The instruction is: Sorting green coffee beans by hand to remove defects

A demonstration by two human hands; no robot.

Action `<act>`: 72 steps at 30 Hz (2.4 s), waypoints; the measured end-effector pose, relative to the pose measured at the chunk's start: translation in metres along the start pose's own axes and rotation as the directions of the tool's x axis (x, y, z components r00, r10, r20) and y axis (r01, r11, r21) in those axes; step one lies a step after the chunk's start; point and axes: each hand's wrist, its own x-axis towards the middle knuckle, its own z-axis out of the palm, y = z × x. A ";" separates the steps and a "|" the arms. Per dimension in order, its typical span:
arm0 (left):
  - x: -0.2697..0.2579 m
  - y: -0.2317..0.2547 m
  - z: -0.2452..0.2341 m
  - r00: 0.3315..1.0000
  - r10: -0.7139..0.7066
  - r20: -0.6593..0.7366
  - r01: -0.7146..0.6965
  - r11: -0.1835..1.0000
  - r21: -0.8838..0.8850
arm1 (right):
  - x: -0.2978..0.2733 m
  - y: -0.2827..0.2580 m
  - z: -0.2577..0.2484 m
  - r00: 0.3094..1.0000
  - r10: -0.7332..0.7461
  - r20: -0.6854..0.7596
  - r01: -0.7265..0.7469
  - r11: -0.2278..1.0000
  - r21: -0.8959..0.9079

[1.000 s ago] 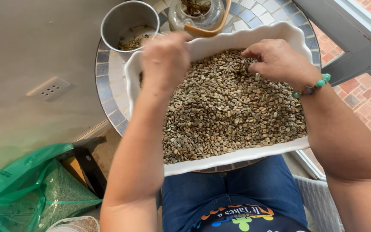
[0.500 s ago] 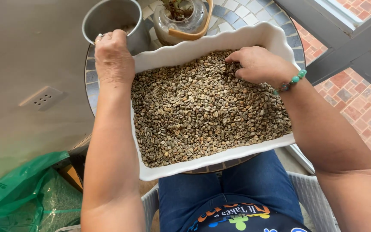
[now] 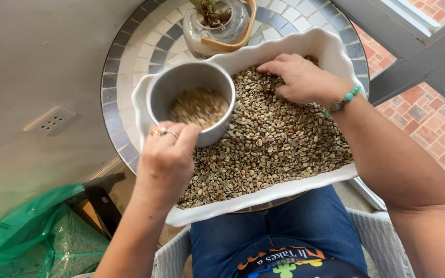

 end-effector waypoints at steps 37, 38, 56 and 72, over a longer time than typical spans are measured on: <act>0.087 0.083 0.079 0.496 -0.148 0.856 0.770 -0.380 -0.512 | -0.080 -0.044 -0.007 0.947 0.198 0.254 -0.259 0.937 0.234; 0.088 0.083 0.070 0.495 -0.152 0.855 0.770 -0.380 -0.513 | -0.080 -0.050 -0.010 0.947 0.194 0.255 -0.255 0.938 0.234; 0.055 0.069 0.172 0.537 -0.072 0.840 0.691 -0.534 -0.488 | -0.088 -0.054 -0.017 0.967 0.208 0.147 -0.253 0.855 0.452; 0.069 0.074 0.149 0.524 -0.075 0.848 0.658 -0.596 -0.460 | -0.067 -0.031 -0.004 0.881 -0.291 -0.373 0.370 0.915 0.160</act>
